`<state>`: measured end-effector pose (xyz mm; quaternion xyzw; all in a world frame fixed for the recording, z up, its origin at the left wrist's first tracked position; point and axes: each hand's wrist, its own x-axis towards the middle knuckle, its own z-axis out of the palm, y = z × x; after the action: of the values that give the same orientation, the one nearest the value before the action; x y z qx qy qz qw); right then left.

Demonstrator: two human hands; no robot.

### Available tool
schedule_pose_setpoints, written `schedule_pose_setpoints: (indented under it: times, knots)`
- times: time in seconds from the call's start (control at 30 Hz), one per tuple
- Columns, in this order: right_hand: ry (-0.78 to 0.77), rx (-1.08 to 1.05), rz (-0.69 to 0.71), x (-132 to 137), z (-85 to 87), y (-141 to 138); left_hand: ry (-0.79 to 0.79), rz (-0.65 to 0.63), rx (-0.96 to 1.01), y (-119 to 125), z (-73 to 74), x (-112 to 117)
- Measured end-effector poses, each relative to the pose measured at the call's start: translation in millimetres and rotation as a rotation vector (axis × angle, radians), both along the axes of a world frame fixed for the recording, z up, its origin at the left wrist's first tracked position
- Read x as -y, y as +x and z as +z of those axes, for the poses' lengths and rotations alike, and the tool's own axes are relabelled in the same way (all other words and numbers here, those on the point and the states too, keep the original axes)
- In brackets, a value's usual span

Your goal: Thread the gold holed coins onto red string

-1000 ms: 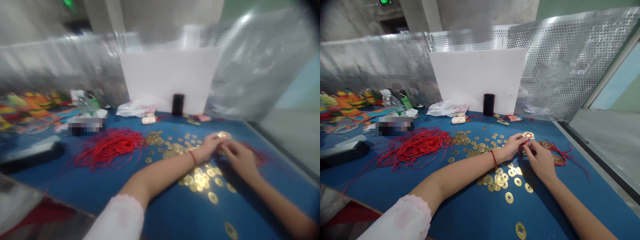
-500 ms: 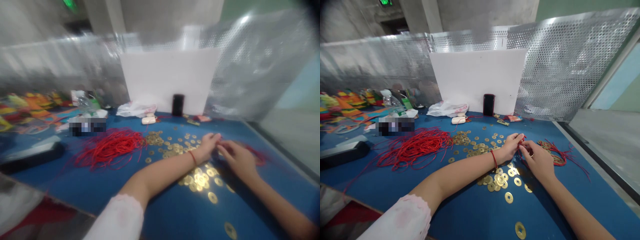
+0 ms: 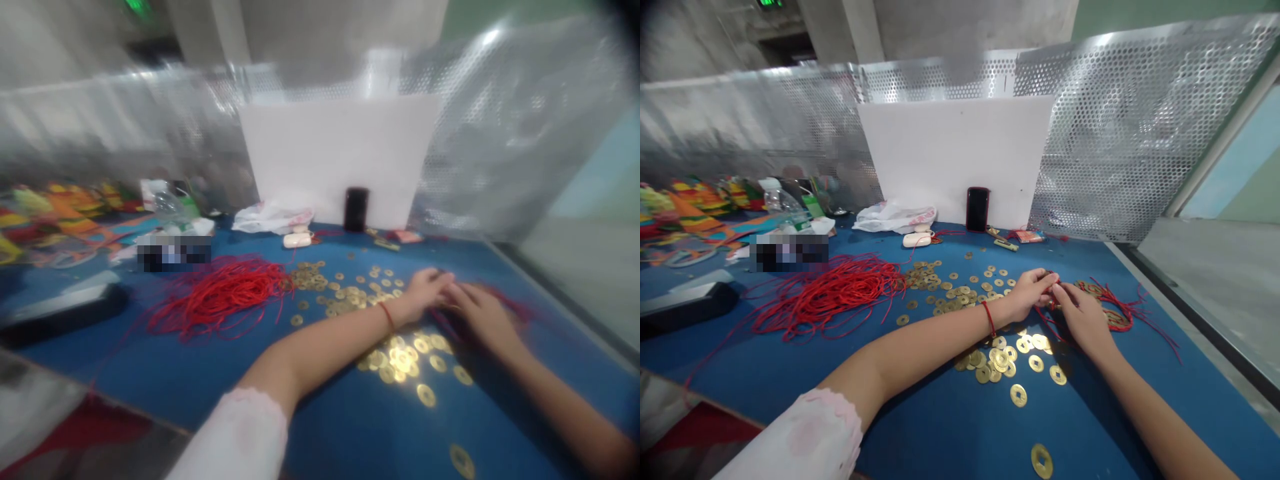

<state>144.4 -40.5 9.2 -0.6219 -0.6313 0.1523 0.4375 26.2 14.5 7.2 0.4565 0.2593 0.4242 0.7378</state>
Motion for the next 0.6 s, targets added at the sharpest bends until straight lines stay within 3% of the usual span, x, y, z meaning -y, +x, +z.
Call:
schedule_pose_setpoints:
  times: [0.17,0.23,0.43,0.6]
  knots:
    - [-0.113,-0.540,0.102,1.7,-1.3,-4.3,0.028,0.000,-0.051,2.8,-1.4,1.0]
    - [-0.139,-0.645,0.121,4.3,1.2,-7.5,0.080,0.006,-0.048,5.0,-6.4,-0.8]
    - [-0.101,-0.516,0.024,10.2,15.6,-11.2,0.197,0.058,-0.068,8.5,-19.1,-5.5]
    - [-0.085,-0.441,0.003,7.0,12.0,-4.3,0.211,0.084,-0.103,7.3,-18.4,-4.4]
